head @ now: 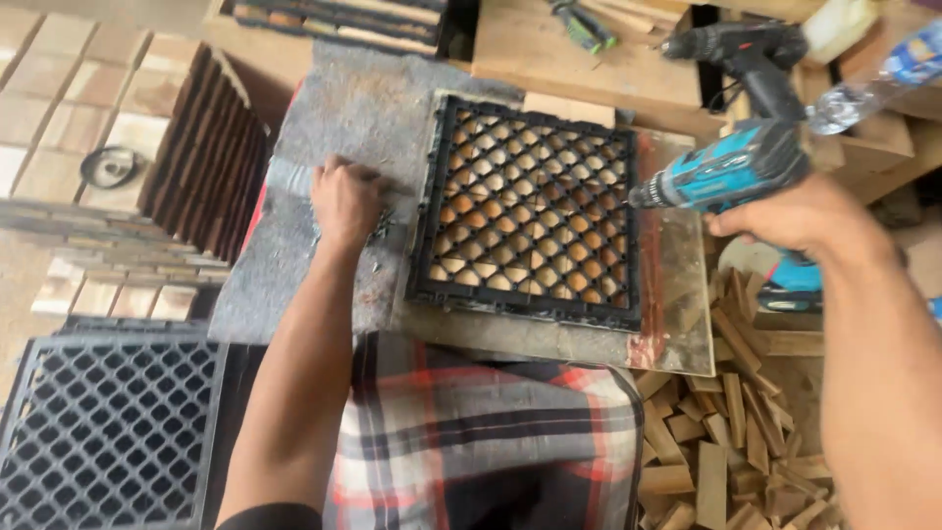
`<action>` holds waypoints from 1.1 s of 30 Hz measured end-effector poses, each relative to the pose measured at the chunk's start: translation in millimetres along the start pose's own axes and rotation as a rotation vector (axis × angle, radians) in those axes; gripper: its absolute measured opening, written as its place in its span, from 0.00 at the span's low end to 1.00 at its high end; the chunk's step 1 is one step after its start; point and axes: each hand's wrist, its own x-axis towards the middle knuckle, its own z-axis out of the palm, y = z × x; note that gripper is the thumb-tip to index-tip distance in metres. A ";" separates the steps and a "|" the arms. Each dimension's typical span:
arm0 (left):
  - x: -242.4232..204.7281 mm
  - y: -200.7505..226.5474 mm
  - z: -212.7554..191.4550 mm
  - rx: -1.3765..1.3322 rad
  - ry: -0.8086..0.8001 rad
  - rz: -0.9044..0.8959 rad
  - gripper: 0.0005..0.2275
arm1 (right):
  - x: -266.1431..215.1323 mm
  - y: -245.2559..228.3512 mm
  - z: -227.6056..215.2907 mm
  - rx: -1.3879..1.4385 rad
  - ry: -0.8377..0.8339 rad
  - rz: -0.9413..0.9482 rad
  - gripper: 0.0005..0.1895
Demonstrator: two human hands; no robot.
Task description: Assembling wooden deck tiles by arranging wood slats and screwing them onto a plastic base using a power drill
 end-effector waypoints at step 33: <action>-67.9 278.9 15.0 -1.949 -0.611 -0.636 0.13 | -90.6 67.5 74.3 0.580 0.417 -0.342 0.13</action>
